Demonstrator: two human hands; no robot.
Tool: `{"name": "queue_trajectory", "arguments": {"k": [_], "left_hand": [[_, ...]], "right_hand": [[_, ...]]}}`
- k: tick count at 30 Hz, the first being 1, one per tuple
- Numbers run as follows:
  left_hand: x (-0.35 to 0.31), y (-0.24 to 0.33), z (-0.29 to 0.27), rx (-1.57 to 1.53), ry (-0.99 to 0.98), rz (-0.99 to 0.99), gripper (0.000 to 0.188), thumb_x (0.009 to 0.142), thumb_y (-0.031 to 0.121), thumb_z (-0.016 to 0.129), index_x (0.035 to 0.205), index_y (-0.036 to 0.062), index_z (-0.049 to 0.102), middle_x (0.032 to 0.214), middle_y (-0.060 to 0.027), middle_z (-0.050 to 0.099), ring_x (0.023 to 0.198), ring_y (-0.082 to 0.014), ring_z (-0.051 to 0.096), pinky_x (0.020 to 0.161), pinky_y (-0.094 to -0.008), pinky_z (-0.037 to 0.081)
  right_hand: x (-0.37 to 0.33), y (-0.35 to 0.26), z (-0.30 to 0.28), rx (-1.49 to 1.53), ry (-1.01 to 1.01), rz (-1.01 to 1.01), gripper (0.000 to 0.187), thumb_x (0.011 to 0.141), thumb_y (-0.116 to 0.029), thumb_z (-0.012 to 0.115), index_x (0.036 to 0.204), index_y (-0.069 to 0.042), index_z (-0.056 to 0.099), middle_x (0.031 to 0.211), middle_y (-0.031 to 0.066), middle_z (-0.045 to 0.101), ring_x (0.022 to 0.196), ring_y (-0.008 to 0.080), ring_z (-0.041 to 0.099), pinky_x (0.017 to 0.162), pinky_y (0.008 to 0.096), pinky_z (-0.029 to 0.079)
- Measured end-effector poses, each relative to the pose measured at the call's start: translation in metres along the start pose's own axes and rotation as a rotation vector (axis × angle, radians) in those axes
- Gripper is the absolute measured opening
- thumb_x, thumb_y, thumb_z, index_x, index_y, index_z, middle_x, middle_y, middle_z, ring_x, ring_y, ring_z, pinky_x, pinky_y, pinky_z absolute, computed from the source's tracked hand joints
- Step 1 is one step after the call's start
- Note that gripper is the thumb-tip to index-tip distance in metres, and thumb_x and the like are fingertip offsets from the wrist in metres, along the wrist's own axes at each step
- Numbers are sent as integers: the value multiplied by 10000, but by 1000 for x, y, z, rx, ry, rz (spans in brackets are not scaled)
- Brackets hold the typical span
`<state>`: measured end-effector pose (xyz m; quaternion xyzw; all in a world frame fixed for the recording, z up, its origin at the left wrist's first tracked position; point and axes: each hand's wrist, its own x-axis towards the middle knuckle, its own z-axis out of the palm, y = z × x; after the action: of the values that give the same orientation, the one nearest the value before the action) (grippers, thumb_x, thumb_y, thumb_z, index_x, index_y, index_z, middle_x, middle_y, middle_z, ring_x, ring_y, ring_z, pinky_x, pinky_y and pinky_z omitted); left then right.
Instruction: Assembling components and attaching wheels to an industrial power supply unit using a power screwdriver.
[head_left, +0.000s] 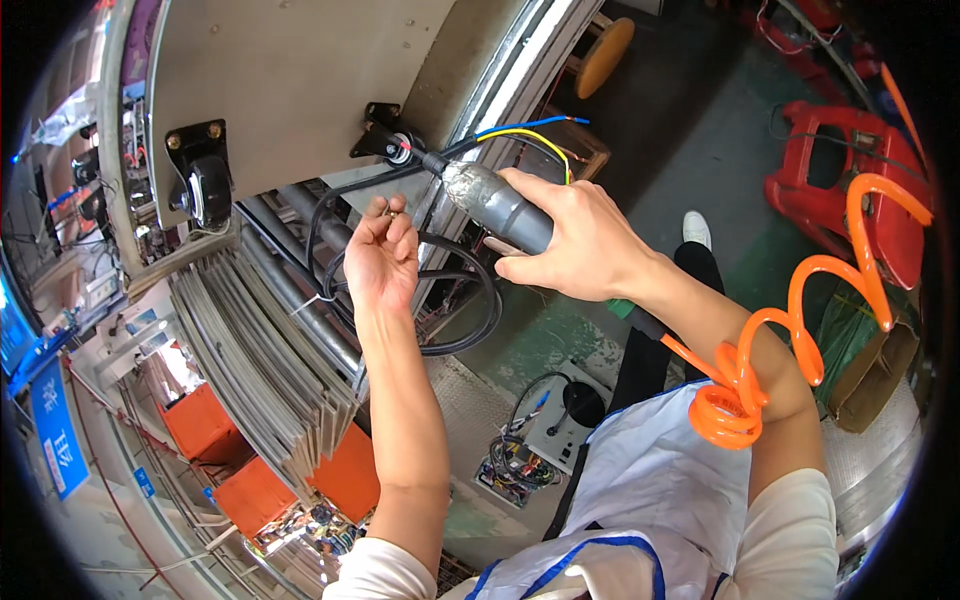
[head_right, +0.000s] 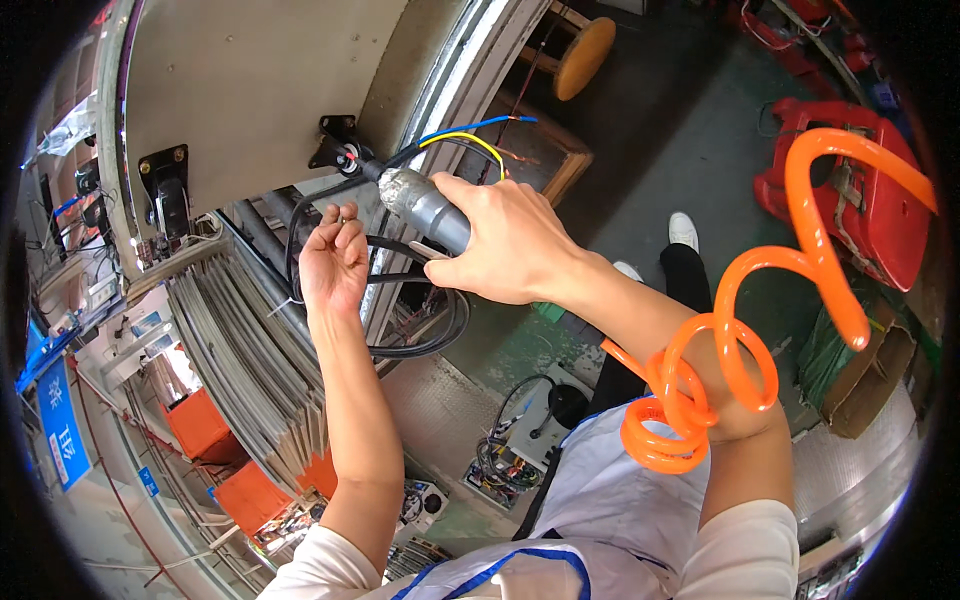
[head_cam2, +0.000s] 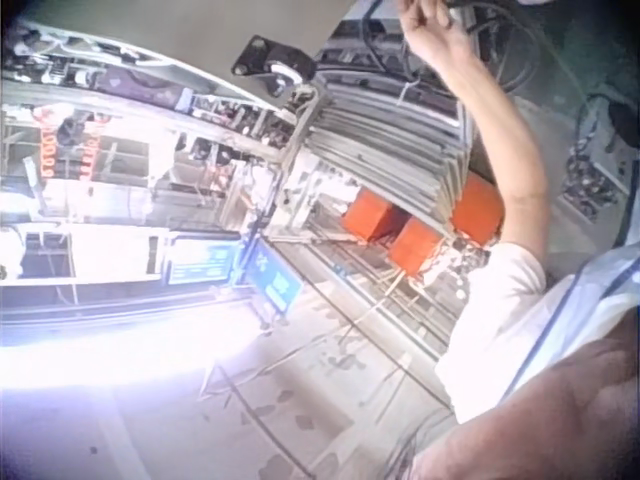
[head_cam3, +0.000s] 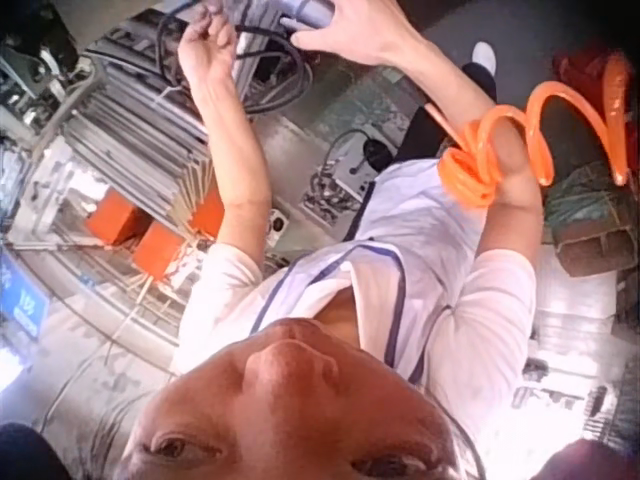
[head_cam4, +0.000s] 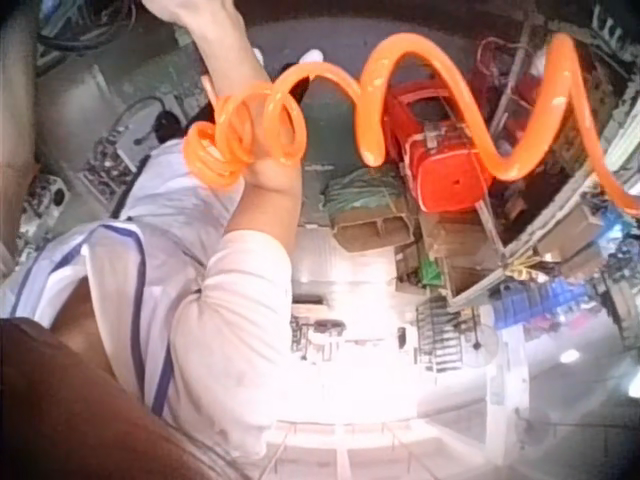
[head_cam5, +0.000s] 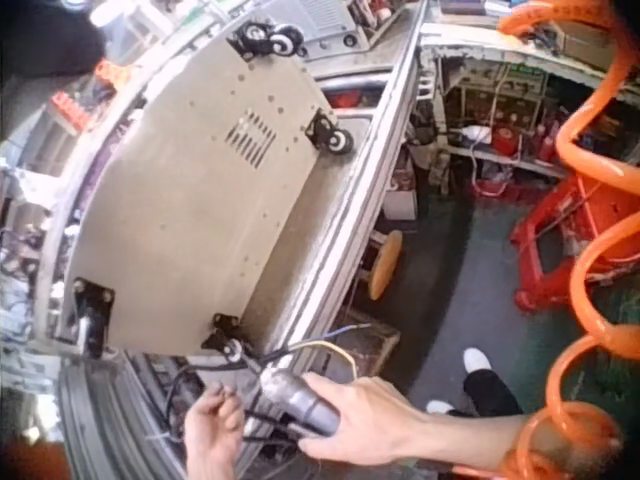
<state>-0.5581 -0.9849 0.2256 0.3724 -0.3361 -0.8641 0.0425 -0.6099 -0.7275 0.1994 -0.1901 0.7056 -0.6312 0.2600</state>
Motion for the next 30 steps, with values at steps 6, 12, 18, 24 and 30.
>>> {"name": "queue_trajectory", "arguments": {"k": [6, 12, 18, 24, 30], "left_hand": [[-4, 5, -6, -11, 5, -12, 214, 928, -60, 421, 1120, -52, 514, 993, -138, 525, 599, -99, 384, 443, -209, 281], [-1, 5, -5, 19, 9, -17, 216, 982, 29, 458, 1177, -49, 509, 967, -116, 536, 560, -74, 356, 417, -191, 250], [-1, 4, -13, 46, -6, -17, 174, 967, 168, 581, 1064, 23, 580, 772, -30, 535, 524, -68, 361, 407, -196, 248], [0, 3, -16, 43, 33, -8, 196, 975, 232, 582, 1019, 41, 589, 682, 4, 458, 519, -67, 352, 411, -202, 248], [-7, 2, 5, 36, 87, 28, 239, 981, 134, 533, 1156, -28, 552, 725, -8, 434, 556, -79, 337, 420, -211, 224]], "right_hand": [[-7, 7, 0, 17, 77, -10, 591, 624, -312, 724, 1094, 19, 589, 687, 239, 634, 674, 390, 654, 672, 432, 516], [5, 5, -6, -84, 1, 28, 658, 631, -279, 735, 1174, 41, 547, 744, 235, 653, 707, 354, 669, 704, 400, 522], [2, 3, -3, -195, 29, -64, 756, 621, -251, 744, 1279, 32, 501, 729, 215, 632, 658, 369, 640, 670, 400, 509], [6, -9, -3, -333, 13, -31, 771, 621, -250, 746, 1296, 21, 490, 724, 211, 628, 659, 385, 628, 637, 423, 500], [6, 1, 5, -360, 117, -151, 713, 639, -250, 744, 1254, 26, 512, 725, 202, 641, 650, 395, 633, 616, 455, 508]]}}
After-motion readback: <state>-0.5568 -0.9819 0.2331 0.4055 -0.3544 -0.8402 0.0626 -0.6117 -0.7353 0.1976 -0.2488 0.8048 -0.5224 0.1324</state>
